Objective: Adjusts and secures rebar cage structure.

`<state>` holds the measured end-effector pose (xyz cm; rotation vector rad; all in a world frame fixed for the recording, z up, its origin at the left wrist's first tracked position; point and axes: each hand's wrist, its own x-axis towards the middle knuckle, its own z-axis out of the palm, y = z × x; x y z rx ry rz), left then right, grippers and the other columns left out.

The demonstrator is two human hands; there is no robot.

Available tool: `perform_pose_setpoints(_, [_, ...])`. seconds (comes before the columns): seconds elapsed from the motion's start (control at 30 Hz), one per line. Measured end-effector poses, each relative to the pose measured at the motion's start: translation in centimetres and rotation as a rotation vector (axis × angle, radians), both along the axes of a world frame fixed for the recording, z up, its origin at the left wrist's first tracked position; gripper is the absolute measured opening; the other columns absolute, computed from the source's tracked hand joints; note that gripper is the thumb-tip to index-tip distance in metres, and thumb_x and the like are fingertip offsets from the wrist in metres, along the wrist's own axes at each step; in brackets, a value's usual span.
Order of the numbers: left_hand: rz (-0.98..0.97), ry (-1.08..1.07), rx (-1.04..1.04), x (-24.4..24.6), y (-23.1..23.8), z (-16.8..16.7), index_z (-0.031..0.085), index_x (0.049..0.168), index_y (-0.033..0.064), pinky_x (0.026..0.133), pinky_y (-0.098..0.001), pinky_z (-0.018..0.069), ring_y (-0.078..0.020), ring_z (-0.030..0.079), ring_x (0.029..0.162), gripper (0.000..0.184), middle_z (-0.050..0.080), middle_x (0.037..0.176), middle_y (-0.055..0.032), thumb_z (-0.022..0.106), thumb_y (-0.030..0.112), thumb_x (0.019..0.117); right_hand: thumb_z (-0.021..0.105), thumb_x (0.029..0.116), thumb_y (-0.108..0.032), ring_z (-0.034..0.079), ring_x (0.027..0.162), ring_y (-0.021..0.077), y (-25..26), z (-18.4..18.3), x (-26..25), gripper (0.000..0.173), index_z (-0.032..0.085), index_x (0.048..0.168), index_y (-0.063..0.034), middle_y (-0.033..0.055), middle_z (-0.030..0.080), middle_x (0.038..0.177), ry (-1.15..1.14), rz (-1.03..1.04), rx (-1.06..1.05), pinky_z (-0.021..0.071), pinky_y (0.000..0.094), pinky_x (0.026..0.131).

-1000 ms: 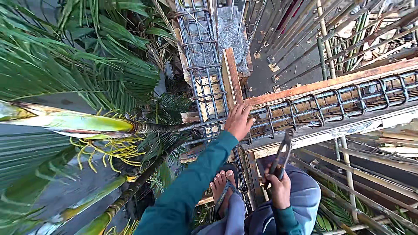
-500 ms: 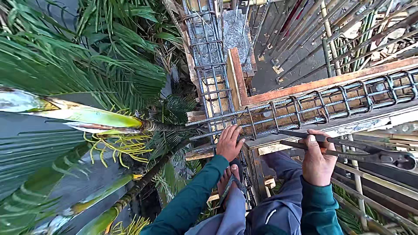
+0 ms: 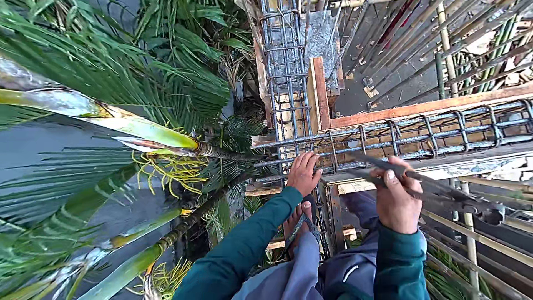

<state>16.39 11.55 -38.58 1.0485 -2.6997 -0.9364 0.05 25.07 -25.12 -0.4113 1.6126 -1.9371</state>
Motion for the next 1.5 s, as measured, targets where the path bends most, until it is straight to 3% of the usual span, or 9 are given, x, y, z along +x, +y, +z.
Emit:
perform_pose_setpoints(0.07, [0.0, 0.0, -0.017, -0.1, 0.0, -0.2, 0.06, 0.142, 0.0087, 0.121, -0.047, 0.0342, -0.0311, 0.048, 0.143, 0.048, 0.054, 0.151, -0.0132, 0.06, 0.034, 0.1011, 0.07, 0.097, -0.024, 0.073, 0.092, 0.0186, -1.7, 1.2, -2.3, 0.03, 0.068, 0.125, -0.0121, 0.0041, 0.075, 0.103, 0.062, 0.075, -0.039, 0.0627, 0.0408, 0.086])
perform_pose_setpoints(0.2, [0.002, -0.013, -0.033, 0.0, 0.0, -0.5, 0.06, 0.142, 0.0094, 0.123, -0.0468, 0.0325, -0.0308, 0.047, 0.144, 0.049, 0.054, 0.151, -0.013, 0.059, 0.036, 0.101, 0.05, 0.1068, -0.018, 0.072, 0.087, 0.0145, -5.5, 3.1, -6.6, 0.031, 0.058, 0.134, -0.0055, 0.0018, 0.073, 0.1, 0.257, 0.178, 0.107, 0.0625, 0.0357, 0.085])
perform_pose_setpoints(0.53, [0.03, 0.005, -0.24, -0.1, 0.4, -1.5, 0.066, 0.135, 0.0101, 0.116, -0.0494, 0.0414, -0.0305, 0.056, 0.136, 0.049, 0.061, 0.144, -0.0123, 0.06, 0.039, 0.0963, 0.055, 0.0978, -0.009, 0.07, 0.083, 0.01, -17.1, -1.6, -7.6, 0.027, 0.068, 0.119, -0.0016, 0.0036, 0.074, 0.096, 0.273, 0.498, 0.198, 0.0604, 0.0299, 0.074])
perform_pose_setpoints(0.87, [0.072, 0.042, -0.356, -0.3, 0.5, -2.3, 0.071, 0.126, 0.0132, 0.107, -0.0472, 0.0502, -0.0293, 0.065, 0.125, 0.049, 0.07, 0.132, -0.0101, 0.053, 0.045, 0.0939, 0.068, 0.0957, -0.014, 0.071, 0.1, 0.0118, -26.2, -4.0, -8.6, 0.024, 0.074, 0.119, -0.0127, 0.004, 0.075, 0.112, 0.541, 0.799, 0.453, 0.0575, 0.0387, 0.094])
perform_pose_setpoints(1.03, [0.071, 0.035, -0.404, -0.4, 0.5, -2.3, 0.072, 0.125, 0.0162, 0.107, -0.0454, 0.0499, -0.0271, 0.065, 0.126, 0.05, 0.07, 0.132, -0.0076, 0.053, 0.049, 0.0931, 0.071, 0.0971, -0.022, 0.072, 0.101, 0.0236, -30.1, -7.7, -8.8, 0.026, 0.074, 0.12, -0.0104, 0.0104, 0.075, 0.11, 0.454, 0.872, 0.554, 0.0571, 0.0514, 0.095])
perform_pose_setpoints(1.17, [0.088, 0.047, -0.46, -0.5, 0.6, -2.2, 0.074, 0.121, 0.018, 0.106, -0.0419, 0.0502, -0.0247, 0.066, 0.123, 0.05, 0.071, 0.129, -0.0061, 0.052, 0.052, 0.0913, 0.081, 0.0899, -0.024, 0.067, 0.113, 0.0348, -30.2, -10.2, -7.3, 0.028, 0.076, 0.114, -0.0103, 0.0183, 0.071, 0.12, 0.528, 0.825, 0.732, 0.0536, 0.0574, 0.1])
perform_pose_setpoints(1.23, [0.09, 0.05, -0.454, -0.5, 0.5, -1.9, 0.075, 0.119, 0.0177, 0.105, -0.0416, 0.0509, -0.0244, 0.066, 0.122, 0.048, 0.072, 0.128, -0.006, 0.055, 0.051, 0.0907, 0.083, 0.0848, -0.026, 0.054, 0.133, 0.038, -29.6, -12.0, -7.1, 0.045, 0.072, 0.127, -0.0163, 0.0217, 0.057, 0.141, 0.552, 0.856, 0.806, 0.0448, 0.0552, 0.112])
perform_pose_setpoints(1.33, [0.092, 0.049, -0.428, -0.5, 0.7, -1.9, 0.076, 0.119, 0.0172, 0.106, -0.0417, 0.0506, -0.0245, 0.067, 0.121, 0.047, 0.072, 0.127, -0.0062, 0.056, 0.05, 0.0911, 0.082, 0.0848, -0.026, 0.048, 0.138, 0.0395, -28.1, -11.2, -6.4, 0.063, 0.06, 0.143, -0.0195, 0.0224, 0.048, 0.151, 0.484, 0.785, 0.836, 0.0452, 0.0544, 0.112])
perform_pose_setpoints(1.5, [0.096, 0.051, -0.465, -0.5, 0.8, -2.5, 0.075, 0.119, 0.0184, 0.106, -0.0406, 0.0501, -0.0233, 0.067, 0.12, 0.049, 0.072, 0.127, -0.0055, 0.052, 0.052, 0.0931, 0.068, 0.0958, -0.03, 0.056, 0.131, 0.0348, -20.7, -9.2, -7.1, 0.043, 0.066, 0.135, -0.0122, 0.0177, 0.061, 0.138, 0.575, 0.57, 0.806, 0.0461, 0.0521, 0.11])
